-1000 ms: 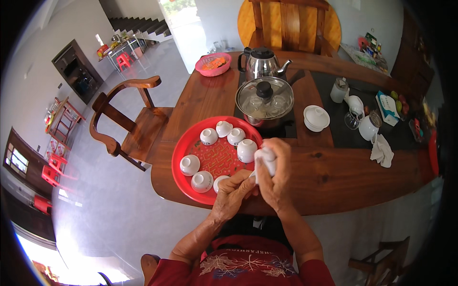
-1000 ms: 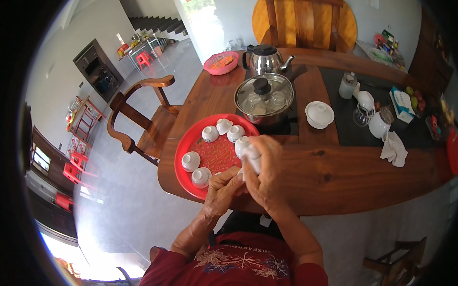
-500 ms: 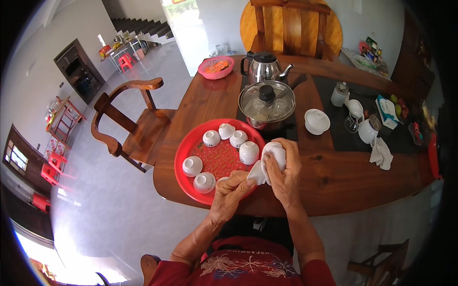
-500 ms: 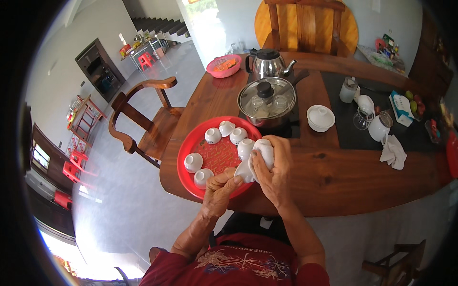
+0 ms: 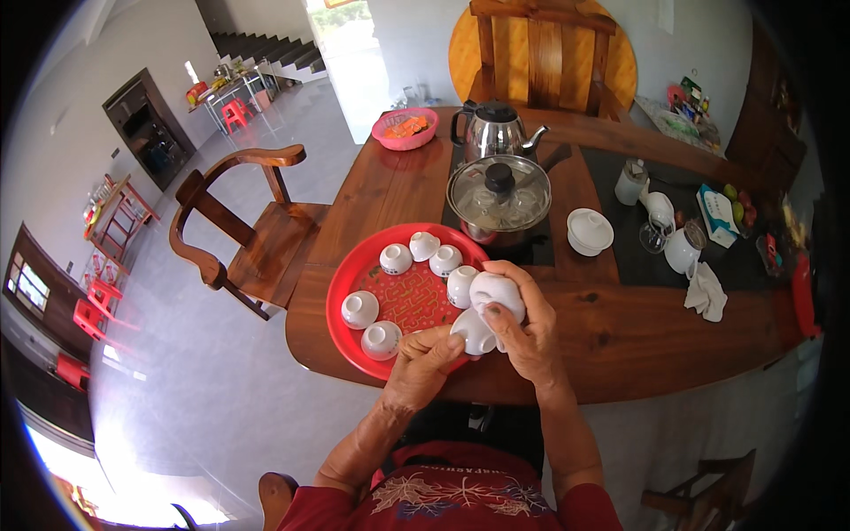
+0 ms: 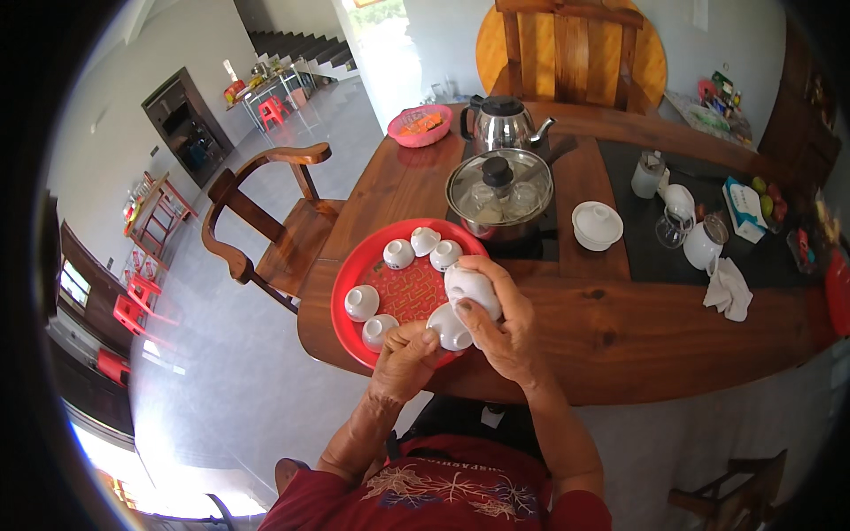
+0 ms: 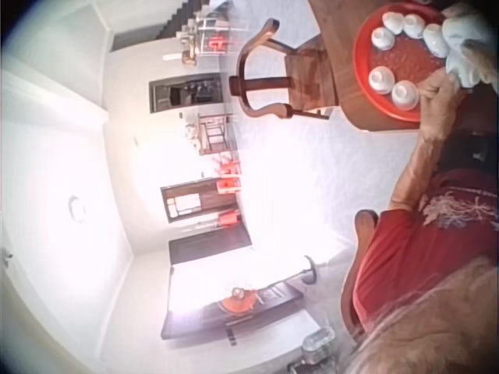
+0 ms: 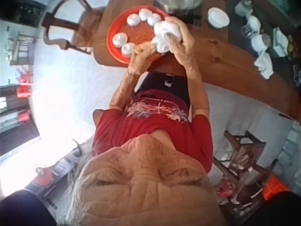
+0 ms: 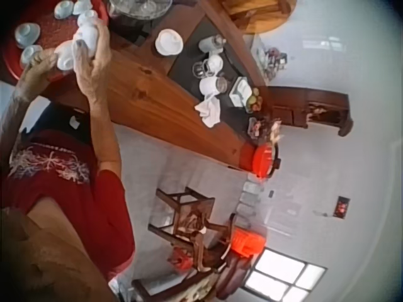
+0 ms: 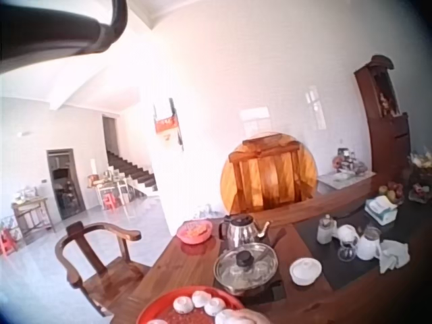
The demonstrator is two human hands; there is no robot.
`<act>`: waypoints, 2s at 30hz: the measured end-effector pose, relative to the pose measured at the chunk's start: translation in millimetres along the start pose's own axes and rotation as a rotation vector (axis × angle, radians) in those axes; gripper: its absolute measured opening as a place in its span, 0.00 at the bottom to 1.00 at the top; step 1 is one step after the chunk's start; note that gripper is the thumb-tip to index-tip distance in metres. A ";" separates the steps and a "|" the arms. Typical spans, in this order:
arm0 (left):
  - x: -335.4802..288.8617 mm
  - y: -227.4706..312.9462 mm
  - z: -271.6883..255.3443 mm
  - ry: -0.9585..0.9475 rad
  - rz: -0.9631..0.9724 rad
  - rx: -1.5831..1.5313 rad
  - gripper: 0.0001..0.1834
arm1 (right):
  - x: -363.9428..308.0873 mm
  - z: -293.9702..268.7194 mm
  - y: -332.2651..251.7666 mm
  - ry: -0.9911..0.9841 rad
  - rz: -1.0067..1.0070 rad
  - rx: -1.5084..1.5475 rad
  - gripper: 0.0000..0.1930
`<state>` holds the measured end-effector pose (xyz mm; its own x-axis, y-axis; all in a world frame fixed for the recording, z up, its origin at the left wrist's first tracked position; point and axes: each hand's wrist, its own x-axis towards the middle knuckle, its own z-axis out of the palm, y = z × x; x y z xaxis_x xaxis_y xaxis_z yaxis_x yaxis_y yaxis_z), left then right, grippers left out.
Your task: The person wipes a pair of chopsticks with a white cloth and places them on the table. Then, the person systematically wipes several small white ceramic cups on a red tray using the cloth, handling them one by one and placing them back on the tray.
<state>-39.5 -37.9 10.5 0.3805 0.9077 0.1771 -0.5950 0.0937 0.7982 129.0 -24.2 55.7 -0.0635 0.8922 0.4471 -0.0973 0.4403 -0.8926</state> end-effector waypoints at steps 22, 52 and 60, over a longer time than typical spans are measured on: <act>3.1 -9.7 10.1 0.129 0.009 -0.115 0.13 | -1.9 15.3 12.1 0.148 -0.250 -0.286 0.25; 1.8 -10.3 31.4 0.058 0.130 0.096 0.22 | -34.2 3.1 9.3 0.272 0.270 0.521 0.23; -0.3 30.4 5.5 0.073 0.235 0.830 0.31 | -28.1 10.3 10.7 0.111 0.189 0.184 0.20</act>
<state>-53.8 -37.6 37.8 0.2488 0.8928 0.3755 0.0679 -0.4029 0.9127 119.6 -45.6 34.2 0.0106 0.9668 0.2553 -0.2737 0.2483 -0.9292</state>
